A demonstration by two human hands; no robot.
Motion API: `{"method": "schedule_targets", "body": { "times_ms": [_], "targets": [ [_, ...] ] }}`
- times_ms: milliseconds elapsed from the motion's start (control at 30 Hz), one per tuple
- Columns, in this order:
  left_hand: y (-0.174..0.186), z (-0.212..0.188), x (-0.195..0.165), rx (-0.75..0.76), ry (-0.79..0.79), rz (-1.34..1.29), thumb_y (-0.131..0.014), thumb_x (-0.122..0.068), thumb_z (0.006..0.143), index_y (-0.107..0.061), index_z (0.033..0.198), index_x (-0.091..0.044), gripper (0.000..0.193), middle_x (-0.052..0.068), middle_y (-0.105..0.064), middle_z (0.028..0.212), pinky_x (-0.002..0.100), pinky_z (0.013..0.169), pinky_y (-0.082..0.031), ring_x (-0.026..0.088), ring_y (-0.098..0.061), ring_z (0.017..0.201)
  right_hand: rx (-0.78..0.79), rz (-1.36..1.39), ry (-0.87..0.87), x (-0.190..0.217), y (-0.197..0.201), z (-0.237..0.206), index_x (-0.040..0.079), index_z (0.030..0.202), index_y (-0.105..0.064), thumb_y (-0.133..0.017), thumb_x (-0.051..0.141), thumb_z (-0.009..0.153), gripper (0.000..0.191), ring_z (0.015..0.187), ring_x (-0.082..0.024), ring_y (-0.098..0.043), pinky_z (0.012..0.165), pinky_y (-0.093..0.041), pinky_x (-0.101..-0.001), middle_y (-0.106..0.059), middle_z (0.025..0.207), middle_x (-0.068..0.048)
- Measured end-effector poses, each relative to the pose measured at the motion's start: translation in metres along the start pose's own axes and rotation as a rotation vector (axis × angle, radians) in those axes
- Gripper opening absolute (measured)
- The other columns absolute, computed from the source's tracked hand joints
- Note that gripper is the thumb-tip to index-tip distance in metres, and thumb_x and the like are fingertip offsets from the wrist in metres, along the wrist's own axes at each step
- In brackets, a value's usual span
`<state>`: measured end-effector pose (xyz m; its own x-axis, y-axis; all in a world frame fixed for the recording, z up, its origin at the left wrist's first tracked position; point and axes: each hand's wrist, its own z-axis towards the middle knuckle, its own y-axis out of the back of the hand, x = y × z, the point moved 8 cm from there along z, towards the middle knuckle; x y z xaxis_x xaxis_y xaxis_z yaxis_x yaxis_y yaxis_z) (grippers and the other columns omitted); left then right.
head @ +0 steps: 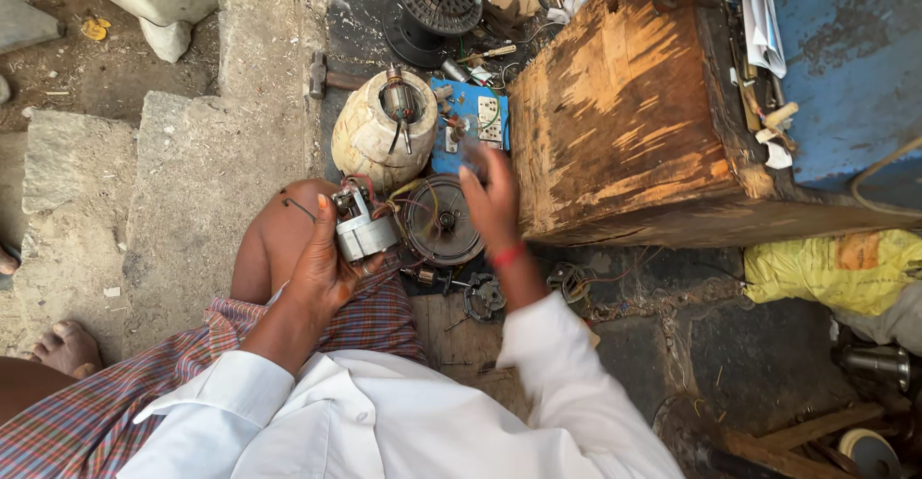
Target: The person sits on the ground holding an electric motor and works on it by hand, using a screwdriver on its parts. They remove and reposition components, handle the motor housing and end bell, and turn the motor over while fitting parts back together.
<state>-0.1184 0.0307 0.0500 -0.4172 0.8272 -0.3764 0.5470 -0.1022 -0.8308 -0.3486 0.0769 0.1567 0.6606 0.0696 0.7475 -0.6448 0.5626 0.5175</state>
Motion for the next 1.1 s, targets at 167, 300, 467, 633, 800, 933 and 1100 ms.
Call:
{"method": "schedule_targets", "body": {
  "times_ms": [167,300,467,633,800,933,1100],
  "targets": [
    [-0.007,0.013,-0.010,-0.033,-0.100,0.008,-0.058,-0.075,0.082,-0.056,0.133,-0.022,0.074,0.001,-0.071,0.116,0.037,0.071,-0.063,0.017,-0.071,0.100,-0.023,0.275,-0.186,0.056,-0.043,-0.090,0.002,0.131,-0.059,-0.075,0.021,0.098,0.042,0.113,-0.019,-0.068,0.099,-0.056,-0.0329,-0.069,0.123,-0.011],
    [-0.015,0.017,-0.008,-0.064,-0.102,-0.047,-0.058,-0.074,0.081,-0.053,0.136,-0.017,0.079,0.006,-0.069,0.122,0.044,0.084,-0.064,0.023,-0.070,0.108,0.046,0.125,-0.091,0.096,-0.055,-0.084,-0.001,0.149,-0.038,-0.084,0.030,0.087,0.082,0.129,-0.026,-0.058,0.104,-0.053,-0.0365,-0.052,0.144,-0.018],
    [-0.033,0.012,-0.010,-0.021,-0.108,-0.103,-0.060,-0.072,0.081,-0.053,0.140,-0.011,0.085,0.011,-0.066,0.128,0.049,0.097,-0.060,0.028,-0.067,0.116,0.055,0.145,-0.128,0.104,-0.078,-0.061,-0.003,0.152,-0.034,-0.090,0.032,0.079,0.098,0.127,-0.027,-0.060,0.107,-0.051,-0.0401,-0.057,0.140,-0.020],
    [-0.041,0.009,-0.022,0.046,-0.207,-0.064,-0.069,-0.061,0.084,-0.050,0.139,-0.011,0.076,0.009,-0.064,0.129,0.046,0.099,-0.057,0.025,-0.065,0.117,0.005,0.125,-0.087,0.099,-0.078,-0.056,-0.003,0.151,-0.036,-0.089,0.028,0.082,0.093,0.130,-0.027,-0.058,0.112,-0.048,-0.0403,-0.056,0.141,-0.020],
    [-0.039,0.010,-0.023,0.032,-0.218,-0.042,-0.077,-0.050,0.084,-0.050,0.137,-0.010,0.071,0.008,-0.064,0.125,0.043,0.101,-0.057,0.023,-0.066,0.116,0.005,0.205,-0.082,0.098,-0.073,-0.057,-0.004,0.151,-0.037,-0.087,0.023,0.083,0.088,0.129,-0.024,-0.057,0.114,-0.047,-0.0392,-0.057,0.140,-0.019],
    [-0.044,0.013,-0.024,0.011,-0.230,-0.028,-0.079,-0.045,0.083,-0.050,0.137,-0.011,0.070,0.007,-0.065,0.124,0.042,0.101,-0.057,0.022,-0.066,0.116,0.021,0.386,-0.156,0.093,-0.070,-0.054,-0.004,0.151,-0.036,-0.085,0.021,0.085,0.086,0.128,-0.021,-0.058,0.112,-0.048,-0.0365,-0.056,0.140,-0.016],
    [-0.061,0.018,-0.020,0.071,-0.201,-0.047,-0.076,-0.044,0.088,-0.053,0.139,-0.008,0.066,0.009,-0.066,0.126,0.042,0.101,-0.057,0.022,-0.067,0.115,0.026,0.437,-0.215,0.085,-0.058,-0.048,-0.003,0.150,-0.036,-0.083,0.022,0.087,0.083,0.123,-0.019,-0.063,0.106,-0.054,-0.0342,-0.059,0.137,-0.015]
  ]
}}
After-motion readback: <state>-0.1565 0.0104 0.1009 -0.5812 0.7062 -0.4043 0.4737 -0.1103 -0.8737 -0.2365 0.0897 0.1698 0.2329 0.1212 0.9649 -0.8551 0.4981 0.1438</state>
